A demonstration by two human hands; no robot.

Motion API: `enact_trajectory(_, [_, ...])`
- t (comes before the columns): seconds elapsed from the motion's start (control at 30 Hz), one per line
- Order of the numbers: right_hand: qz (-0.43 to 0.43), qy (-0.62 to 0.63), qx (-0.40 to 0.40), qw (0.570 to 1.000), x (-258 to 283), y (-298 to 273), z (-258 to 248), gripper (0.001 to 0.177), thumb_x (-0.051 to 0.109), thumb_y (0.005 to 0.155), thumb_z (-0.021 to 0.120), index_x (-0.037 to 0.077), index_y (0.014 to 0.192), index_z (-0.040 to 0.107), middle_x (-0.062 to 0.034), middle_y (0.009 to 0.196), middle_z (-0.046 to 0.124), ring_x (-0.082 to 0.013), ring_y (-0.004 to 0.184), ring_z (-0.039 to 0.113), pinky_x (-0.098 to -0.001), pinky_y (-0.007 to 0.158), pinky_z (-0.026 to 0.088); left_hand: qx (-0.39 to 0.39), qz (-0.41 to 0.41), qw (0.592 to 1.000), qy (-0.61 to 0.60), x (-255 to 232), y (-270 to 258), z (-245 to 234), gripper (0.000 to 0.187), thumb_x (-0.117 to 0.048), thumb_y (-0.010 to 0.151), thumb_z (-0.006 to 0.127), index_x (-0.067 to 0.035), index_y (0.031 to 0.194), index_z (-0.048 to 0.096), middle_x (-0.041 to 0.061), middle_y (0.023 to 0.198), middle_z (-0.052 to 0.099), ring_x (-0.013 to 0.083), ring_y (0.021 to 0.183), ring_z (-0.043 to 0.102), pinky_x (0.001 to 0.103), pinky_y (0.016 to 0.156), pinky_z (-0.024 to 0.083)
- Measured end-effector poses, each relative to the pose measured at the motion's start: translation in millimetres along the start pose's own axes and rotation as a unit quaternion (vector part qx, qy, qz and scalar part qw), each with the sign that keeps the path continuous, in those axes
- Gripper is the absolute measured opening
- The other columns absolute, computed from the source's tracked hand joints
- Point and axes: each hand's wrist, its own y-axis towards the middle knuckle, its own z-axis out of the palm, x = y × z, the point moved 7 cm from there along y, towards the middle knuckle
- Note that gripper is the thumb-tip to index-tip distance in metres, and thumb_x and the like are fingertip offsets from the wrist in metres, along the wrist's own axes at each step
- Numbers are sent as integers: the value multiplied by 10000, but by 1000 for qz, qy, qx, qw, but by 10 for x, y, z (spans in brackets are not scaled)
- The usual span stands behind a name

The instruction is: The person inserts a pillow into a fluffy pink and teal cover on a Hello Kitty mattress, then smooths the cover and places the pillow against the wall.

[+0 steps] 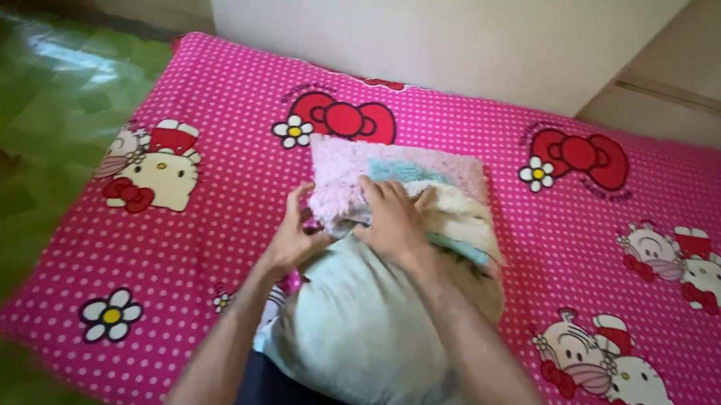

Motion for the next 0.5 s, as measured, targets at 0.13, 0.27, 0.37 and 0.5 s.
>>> enact_trajectory(0.13, [34, -34, 121, 991, -246, 449, 473, 556, 483, 685, 726, 186, 1149, 654, -95, 1008, 705, -316, 1066, 657, -448, 897, 532, -71, -64, 995, -8, 642, -81, -289, 1018, 24, 743, 743, -178, 1478, 68, 393, 1415, 318, 572, 1240, 440, 572, 1012, 472])
enact_trajectory(0.27, [131, -50, 218, 966, -237, 438, 275, 656, 633, 647, 698, 219, 1156, 682, -80, 1180, 689, -320, 1218, 581, -579, 1026, 355, 13, -229, 966, 118, 456, -419, -116, 725, -554, 827, 612, -106, 1390, 520, 230, 1379, 533, 393, 1338, 430, 496, 1124, 313])
enact_trajectory(0.37, [138, -45, 214, 966, -434, 488, 306, 717, 720, 570, 705, 201, 1064, 731, -103, 1117, 717, -358, 1183, 601, -597, 1018, 326, 31, -270, 950, 151, 445, -421, -73, 832, -693, 781, 584, -149, 1406, 515, 210, 1408, 511, 363, 1380, 392, 473, 1155, 289])
enact_trajectory(0.5, [145, 48, 208, 966, -327, 410, 54, 610, 494, 567, 835, 31, 950, 731, -269, 1075, 694, -445, 1118, 616, -538, 924, 481, 19, -221, 955, 199, 148, -529, 73, 576, -531, 832, 580, -197, 1301, 606, 226, 1202, 645, 397, 1239, 540, 482, 1041, 420])
